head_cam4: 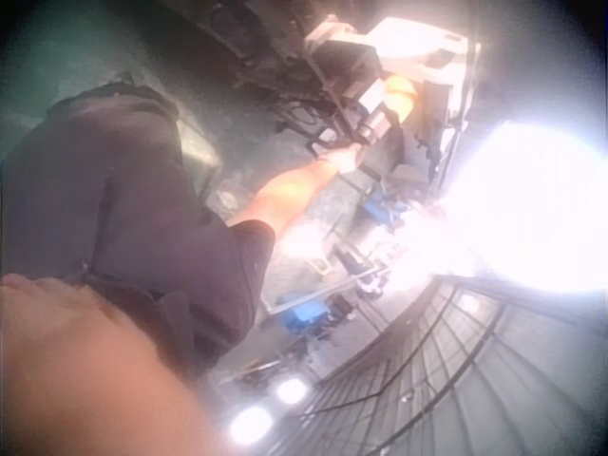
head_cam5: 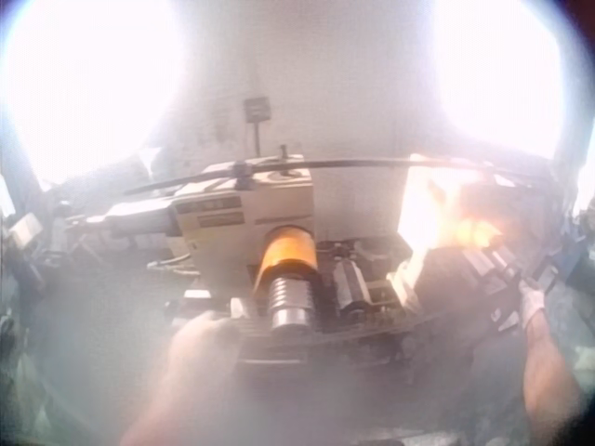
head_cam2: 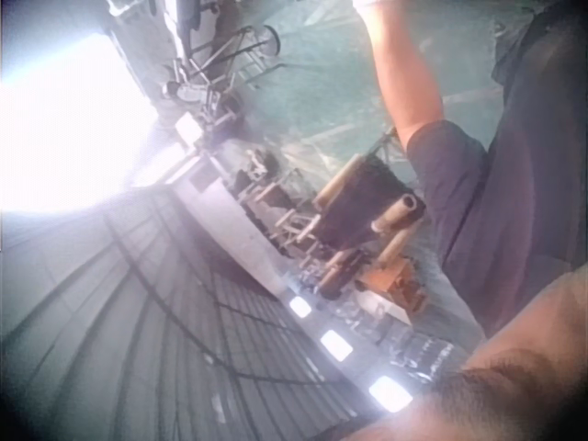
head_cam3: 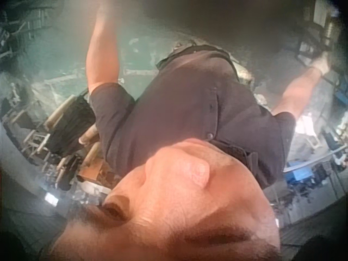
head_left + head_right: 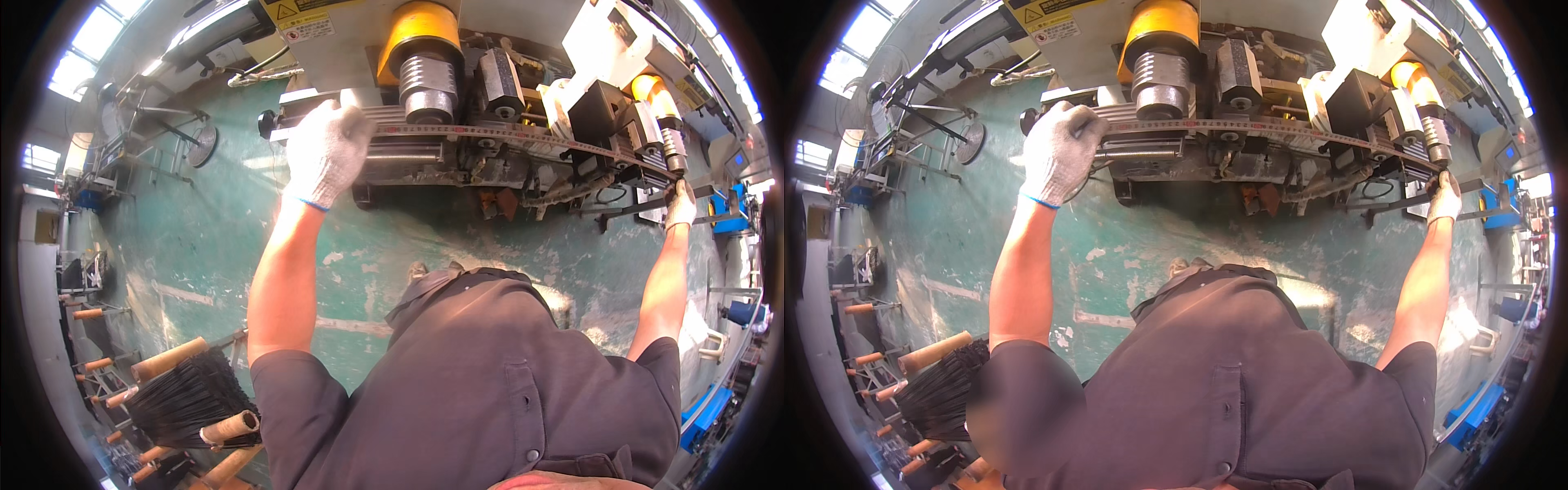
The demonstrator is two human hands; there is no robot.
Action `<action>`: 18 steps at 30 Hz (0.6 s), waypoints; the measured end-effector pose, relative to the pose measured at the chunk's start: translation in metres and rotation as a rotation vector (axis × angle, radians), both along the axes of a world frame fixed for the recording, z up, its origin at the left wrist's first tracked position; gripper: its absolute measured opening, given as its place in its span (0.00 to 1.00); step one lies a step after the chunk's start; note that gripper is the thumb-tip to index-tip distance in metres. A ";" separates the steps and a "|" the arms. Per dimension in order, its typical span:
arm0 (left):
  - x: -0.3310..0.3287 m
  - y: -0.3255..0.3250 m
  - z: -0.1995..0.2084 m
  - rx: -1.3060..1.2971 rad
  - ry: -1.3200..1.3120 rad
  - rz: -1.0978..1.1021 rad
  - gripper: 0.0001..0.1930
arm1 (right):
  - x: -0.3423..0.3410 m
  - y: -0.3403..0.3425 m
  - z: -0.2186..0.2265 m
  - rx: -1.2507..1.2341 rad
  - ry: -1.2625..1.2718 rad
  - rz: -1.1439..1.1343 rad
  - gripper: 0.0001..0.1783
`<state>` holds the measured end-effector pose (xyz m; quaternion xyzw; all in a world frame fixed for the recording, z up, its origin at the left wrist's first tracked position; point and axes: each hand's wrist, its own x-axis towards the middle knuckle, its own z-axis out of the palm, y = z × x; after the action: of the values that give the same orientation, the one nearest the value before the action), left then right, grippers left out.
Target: The person operates a machine by pulling a lever, then walks to a table to pick up a white board and place it in a drawer. The person then walks back to the machine area.
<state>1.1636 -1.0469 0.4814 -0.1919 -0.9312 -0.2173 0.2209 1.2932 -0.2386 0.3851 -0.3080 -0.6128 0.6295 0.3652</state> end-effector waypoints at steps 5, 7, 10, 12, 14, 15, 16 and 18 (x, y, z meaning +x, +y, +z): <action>0.002 -0.002 -0.006 0.000 0.033 0.032 0.08 | 0.001 0.007 0.001 0.002 0.016 0.011 0.12; 0.004 -0.003 -0.007 -0.009 0.040 0.039 0.08 | 0.000 0.007 0.001 -0.007 0.015 0.008 0.12; 0.005 -0.003 -0.005 -0.009 0.058 0.039 0.08 | 0.003 0.017 0.000 -0.002 0.006 0.013 0.13; 0.004 -0.003 -0.005 -0.017 0.065 0.038 0.08 | 0.003 0.023 -0.002 -0.007 0.002 0.026 0.14; 0.004 -0.005 -0.005 -0.039 0.065 0.039 0.08 | 0.002 0.026 -0.003 -0.017 -0.002 0.035 0.14; 0.004 -0.005 -0.005 -0.032 0.065 0.039 0.08 | 0.001 0.025 -0.005 -0.024 -0.005 0.036 0.14; 0.004 -0.005 -0.004 -0.026 0.065 0.037 0.08 | 0.001 0.025 -0.006 -0.031 -0.007 0.037 0.15; 0.004 -0.004 -0.003 -0.018 0.062 0.036 0.08 | 0.001 0.028 -0.006 -0.025 -0.017 0.050 0.16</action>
<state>1.1678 -1.0514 0.4785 -0.1839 -0.9291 -0.1988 0.2519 1.2942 -0.2109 0.3789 -0.3024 -0.6155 0.6434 0.3402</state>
